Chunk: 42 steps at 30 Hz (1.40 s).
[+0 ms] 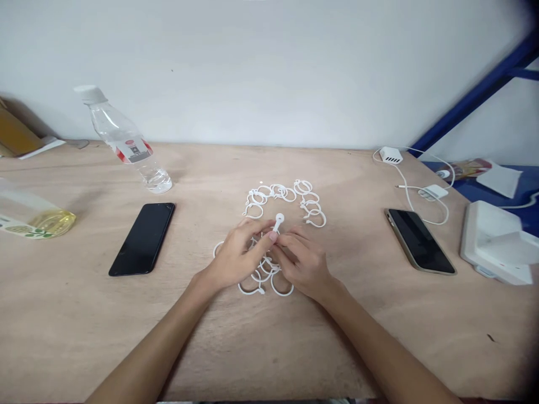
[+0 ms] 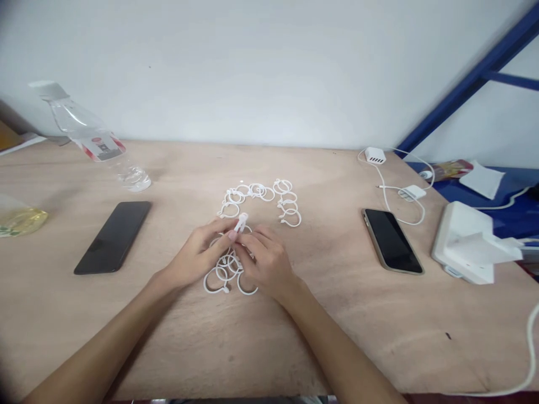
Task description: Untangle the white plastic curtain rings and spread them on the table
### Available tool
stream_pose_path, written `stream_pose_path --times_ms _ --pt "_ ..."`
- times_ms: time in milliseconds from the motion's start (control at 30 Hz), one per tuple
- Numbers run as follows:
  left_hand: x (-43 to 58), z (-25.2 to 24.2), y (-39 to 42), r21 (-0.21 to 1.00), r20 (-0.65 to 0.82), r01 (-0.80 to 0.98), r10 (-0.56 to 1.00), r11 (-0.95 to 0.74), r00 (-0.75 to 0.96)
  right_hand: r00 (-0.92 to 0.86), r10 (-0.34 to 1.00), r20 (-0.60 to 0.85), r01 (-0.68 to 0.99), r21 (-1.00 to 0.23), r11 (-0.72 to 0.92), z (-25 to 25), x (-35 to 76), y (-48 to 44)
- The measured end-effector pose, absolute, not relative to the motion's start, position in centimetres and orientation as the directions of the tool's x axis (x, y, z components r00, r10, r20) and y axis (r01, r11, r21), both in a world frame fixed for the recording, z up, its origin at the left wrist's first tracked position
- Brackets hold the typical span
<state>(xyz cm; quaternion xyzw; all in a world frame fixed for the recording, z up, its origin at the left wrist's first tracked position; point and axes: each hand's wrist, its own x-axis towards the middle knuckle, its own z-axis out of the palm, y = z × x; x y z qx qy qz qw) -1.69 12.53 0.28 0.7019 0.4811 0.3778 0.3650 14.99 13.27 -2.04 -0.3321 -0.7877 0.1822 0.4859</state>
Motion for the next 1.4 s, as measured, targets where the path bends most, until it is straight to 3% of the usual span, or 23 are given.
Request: stream_pose_path --times_ms 167,367,633,933,1167,1400 --pt "-1.8 0.1 12.4 0.853 0.205 0.451 0.963 -0.263 0.173 -0.208 0.805 0.556 0.237 -0.77 0.593 -1.3 15.1 12.9" --pt "-1.9 0.3 12.6 0.769 0.309 0.504 0.919 -0.393 0.246 -0.035 0.955 0.294 0.06 -0.953 0.296 -1.0 15.5 13.4" --pt "-1.6 0.7 12.5 0.83 0.183 0.456 0.928 -0.323 0.324 -0.08 0.991 0.109 -0.071 -0.992 0.103 -1.1 15.5 14.1" --pt "-1.6 0.7 12.6 0.826 0.157 0.469 0.925 -0.315 0.345 -0.118 0.989 0.087 -0.091 -0.993 0.076 -1.7 15.8 14.3" --pt "-1.8 0.3 12.7 0.782 0.197 0.521 0.928 -0.343 0.315 -0.087 0.99 0.109 0.036 -0.993 0.113 -1.3 15.6 14.5" --pt "-2.4 -0.8 13.2 0.595 0.348 0.692 0.907 -0.408 0.236 0.152 0.953 0.262 0.475 -0.865 0.162 -2.1 19.0 16.6"
